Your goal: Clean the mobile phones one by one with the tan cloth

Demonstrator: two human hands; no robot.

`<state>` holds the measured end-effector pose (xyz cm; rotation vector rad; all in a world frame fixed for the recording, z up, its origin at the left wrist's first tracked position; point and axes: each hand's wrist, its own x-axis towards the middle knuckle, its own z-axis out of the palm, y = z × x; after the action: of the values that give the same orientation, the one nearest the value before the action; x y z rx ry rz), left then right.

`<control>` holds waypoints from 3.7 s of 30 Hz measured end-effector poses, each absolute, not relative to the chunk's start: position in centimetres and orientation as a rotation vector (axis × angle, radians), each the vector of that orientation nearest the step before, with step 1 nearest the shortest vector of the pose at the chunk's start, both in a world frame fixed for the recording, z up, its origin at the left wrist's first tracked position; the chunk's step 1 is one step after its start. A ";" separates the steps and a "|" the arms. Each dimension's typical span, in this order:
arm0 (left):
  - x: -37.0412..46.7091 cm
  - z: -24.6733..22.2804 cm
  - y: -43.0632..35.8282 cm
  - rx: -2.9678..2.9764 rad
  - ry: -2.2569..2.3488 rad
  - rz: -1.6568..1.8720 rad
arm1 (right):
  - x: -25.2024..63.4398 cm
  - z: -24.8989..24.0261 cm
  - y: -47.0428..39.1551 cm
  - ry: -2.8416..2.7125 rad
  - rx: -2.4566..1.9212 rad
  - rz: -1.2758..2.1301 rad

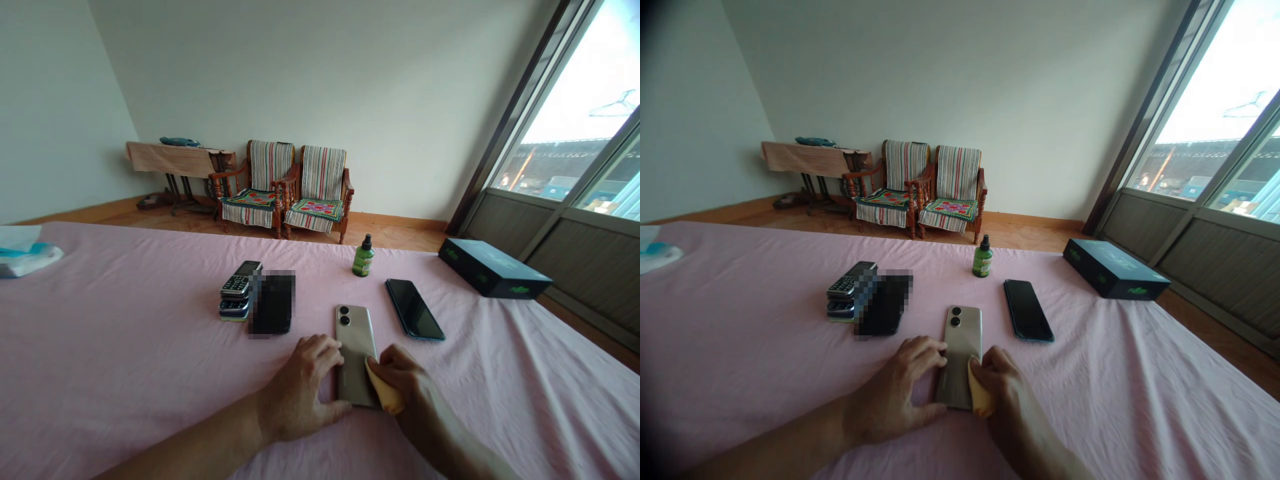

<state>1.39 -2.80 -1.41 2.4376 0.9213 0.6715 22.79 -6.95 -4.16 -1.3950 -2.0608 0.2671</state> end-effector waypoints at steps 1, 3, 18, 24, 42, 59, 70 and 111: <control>1.4 -1.4 -2.8 2.435 0.918 0.669 | 22.5 -4.2 -8.0 -2.078 -1.382 0.249; 1.5 -1.3 -2.8 2.425 0.909 0.665 | 22.0 -4.1 -9.1 -2.127 -1.355 0.264; 1.0 -0.9 -2.8 2.382 0.909 0.610 | 20.1 -3.1 0.4 -2.034 -1.521 0.107; 1.2 -1.0 -2.8 2.389 0.882 0.649 | 19.9 -3.3 -4.2 -2.082 -1.351 0.247; 1.0 -1.7 -2.7 2.416 0.899 0.654 | 21.2 -3.5 1.4 -1.960 -1.425 0.251; 1.1 -1.6 -2.7 2.419 0.905 0.644 | 20.6 -3.5 2.2 -1.993 -1.423 0.205; 1.0 -1.4 -2.8 2.401 0.894 0.632 | 21.5 -3.9 2.3 -1.977 -1.402 0.177; 0.7 -1.3 -2.6 2.189 0.785 0.818 | 18.9 1.4 -4.9 -0.987 -1.067 1.172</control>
<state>0.70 -2.57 -1.32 2.1891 0.7848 0.8183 18.91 -4.94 1.44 -1.0675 -0.9873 1.1721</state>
